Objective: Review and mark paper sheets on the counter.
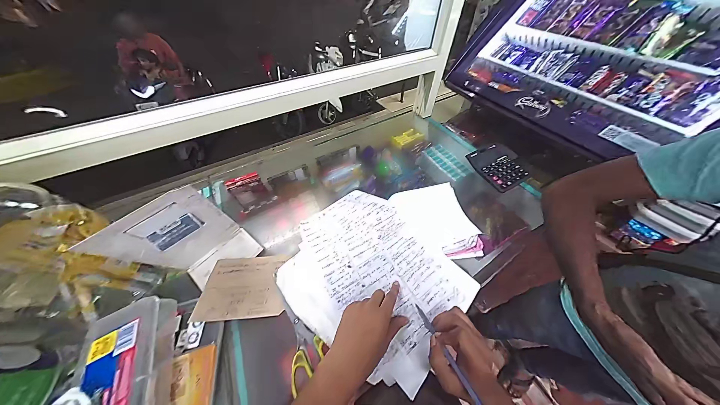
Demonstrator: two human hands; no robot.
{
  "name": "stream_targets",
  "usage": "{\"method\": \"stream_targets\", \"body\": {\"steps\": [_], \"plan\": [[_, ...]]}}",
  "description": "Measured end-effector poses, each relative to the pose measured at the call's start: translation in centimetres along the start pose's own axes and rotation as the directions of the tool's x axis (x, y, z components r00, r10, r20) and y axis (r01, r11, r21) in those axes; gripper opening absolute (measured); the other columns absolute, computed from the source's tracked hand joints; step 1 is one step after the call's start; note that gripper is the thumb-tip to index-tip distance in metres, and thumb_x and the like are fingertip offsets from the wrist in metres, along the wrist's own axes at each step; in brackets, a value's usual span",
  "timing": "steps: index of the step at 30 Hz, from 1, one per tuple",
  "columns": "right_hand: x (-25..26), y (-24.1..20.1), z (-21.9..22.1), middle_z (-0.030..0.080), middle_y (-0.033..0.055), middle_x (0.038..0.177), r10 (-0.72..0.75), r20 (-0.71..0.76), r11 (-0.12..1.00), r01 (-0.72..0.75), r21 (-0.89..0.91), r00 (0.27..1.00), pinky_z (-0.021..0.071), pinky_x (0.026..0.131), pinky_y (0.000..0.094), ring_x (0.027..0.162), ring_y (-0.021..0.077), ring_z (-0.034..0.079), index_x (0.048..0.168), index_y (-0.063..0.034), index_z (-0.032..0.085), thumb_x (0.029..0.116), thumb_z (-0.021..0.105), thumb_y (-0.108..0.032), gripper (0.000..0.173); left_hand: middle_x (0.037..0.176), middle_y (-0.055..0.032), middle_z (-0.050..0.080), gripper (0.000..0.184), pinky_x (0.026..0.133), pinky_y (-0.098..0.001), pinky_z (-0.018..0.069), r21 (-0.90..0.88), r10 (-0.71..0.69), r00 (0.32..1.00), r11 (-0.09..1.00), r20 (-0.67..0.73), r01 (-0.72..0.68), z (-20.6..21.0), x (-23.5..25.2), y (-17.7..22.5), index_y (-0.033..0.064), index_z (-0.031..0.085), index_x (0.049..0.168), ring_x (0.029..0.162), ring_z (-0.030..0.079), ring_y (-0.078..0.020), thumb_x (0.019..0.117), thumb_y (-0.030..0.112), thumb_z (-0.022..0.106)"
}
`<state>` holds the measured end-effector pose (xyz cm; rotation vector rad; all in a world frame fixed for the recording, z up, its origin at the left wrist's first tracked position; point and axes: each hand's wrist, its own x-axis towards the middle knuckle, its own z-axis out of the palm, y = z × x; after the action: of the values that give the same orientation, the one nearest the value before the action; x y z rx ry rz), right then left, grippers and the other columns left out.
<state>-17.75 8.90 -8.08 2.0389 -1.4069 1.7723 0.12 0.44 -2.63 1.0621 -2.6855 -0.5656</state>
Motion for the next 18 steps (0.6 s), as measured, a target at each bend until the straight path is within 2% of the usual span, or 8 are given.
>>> {"method": "stream_targets", "body": {"steps": [2, 4, 7, 10, 11, 13, 15, 18], "plan": [[0.1, 0.0, -0.1, 0.058, -0.0012, 0.082, -0.016, -0.017, 1.0, 0.016, 0.005, 1.0, 0.0484, 0.07, 0.0145, 0.079, 0.0063, 0.058, 0.084, -0.0152, 0.053, 0.0895, 0.061, -0.018, 0.01, 0.093, -0.0192, 0.071, 0.054, 0.062, -0.0491, 0.0578, -0.004, 0.005, 1.0, 1.0, 0.0, -0.005, 0.2, 0.2, 0.0, 0.0041, 0.059, 0.142, 0.073, 0.072, -0.0358, 0.1005, 0.038, 0.06], [0.0, -0.2, 0.1, 0.06, -0.0028, 0.087, -0.03, -0.052, 0.999, 0.03, 0.012, 0.998, 0.0511, 0.076, 0.0154, 0.085, 0.0047, 0.061, 0.088, -0.0164, 0.053, 0.093, 0.059, -0.02, 0.009, 0.094, -0.0193, 0.071, 0.054, 0.063, -0.0489, 0.0578, -0.005, -0.012, 1.0, 1.0, 0.011, 0.012, 0.1, -0.2, -0.2, 0.0039, 0.059, 0.143, 0.073, 0.072, -0.0357, 0.101, 0.038, 0.06], [-0.2, -0.4, 0.6, 0.062, -0.0055, 0.095, 0.093, -0.128, 0.996, -0.093, 0.009, 0.987, 0.051, 0.084, 0.0159, 0.093, 0.0018, 0.062, 0.101, -0.0187, 0.056, 0.0957, 0.062, -0.021, 0.008, 0.097, -0.0202, 0.073, 0.051, 0.065, -0.0518, 0.059, -0.022, -0.016, 0.999, 1.0, -0.035, 0.015, 0.3, -0.6, -0.4, 0.0032, 0.062, 0.139, 0.075, 0.073, -0.037, 0.0987, 0.035, 0.064], [-0.1, 0.6, 0.0, 0.064, -0.0053, 0.096, 0.176, -0.179, 0.983, -0.182, -0.015, 0.968, 0.0531, 0.08, 0.0152, 0.091, 0.0012, 0.064, 0.109, -0.0195, 0.057, 0.0942, 0.065, -0.021, 0.017, 0.088, -0.018, 0.071, 0.052, 0.056, -0.0498, 0.057, 0.006, 0.038, 0.99, 0.999, -0.139, -0.038, 1.5, 0.2, 0.0, 0.0028, 0.067, 0.134, 0.065, 0.071, -0.0348, 0.0937, 0.036, 0.068], [-0.1, 0.7, 0.2, 0.065, -0.006, 0.097, 0.175, -0.173, 0.984, -0.18, -0.011, 0.969, 0.0535, 0.08, 0.0152, 0.092, 0.0009, 0.064, 0.111, -0.0206, 0.057, 0.0945, 0.065, -0.022, 0.018, 0.09, -0.0188, 0.072, 0.052, 0.058, -0.0508, 0.0572, 0.002, 0.022, 0.993, 1.0, -0.112, -0.022, 1.2, 0.1, 0.0, 0.0026, 0.065, 0.135, 0.067, 0.071, -0.0359, 0.0949, 0.036, 0.067], [-0.4, 0.2, 0.4, 0.066, -0.0089, 0.102, 0.187, -0.154, 0.982, -0.186, 0.02, 0.97, 0.0535, 0.081, 0.0146, 0.095, -0.0009, 0.064, 0.116, -0.0239, 0.058, 0.0948, 0.065, -0.024, 0.022, 0.102, -0.0216, 0.072, 0.053, 0.068, -0.0541, 0.0585, -0.025, -0.043, 0.999, 0.999, 0.022, 0.043, 0.0, -0.3, 0.2, 0.003, 0.059, 0.142, 0.08, 0.073, -0.0391, 0.1003, 0.036, 0.062], [-0.5, 0.0, 0.8, 0.065, -0.0107, 0.106, 0.184, -0.121, 0.983, -0.181, 0.033, 0.975, 0.0522, 0.085, 0.0135, 0.099, -0.0022, 0.063, 0.119, -0.0256, 0.056, 0.0961, 0.063, -0.025, 0.024, 0.101, -0.0206, 0.072, 0.053, 0.068, -0.0513, 0.0587, -0.018, -0.048, 0.998, 0.999, 0.05, 0.049, -0.4, -0.4, 0.0, 0.0036, 0.058, 0.144, 0.08, 0.073, -0.0373, 0.1015, 0.037, 0.059], [0.0, 0.3, 0.4, 0.068, -0.0021, 0.106, 0.117, -0.032, 0.992, -0.118, -0.047, 0.993, 0.051, 0.093, 0.0175, 0.104, 0.0041, 0.064, 0.114, -0.0159, 0.061, 0.103, 0.056, -0.025, 0.015, 0.1, -0.0205, 0.071, 0.054, 0.069, -0.0495, 0.0585, -0.024, -0.03, 0.998, 0.999, 0.064, 0.031, -0.4, 0.1, 0.3, 0.0033, 0.056, 0.145, 0.08, 0.072, -0.0368, 0.1026, 0.037, 0.058]]}}
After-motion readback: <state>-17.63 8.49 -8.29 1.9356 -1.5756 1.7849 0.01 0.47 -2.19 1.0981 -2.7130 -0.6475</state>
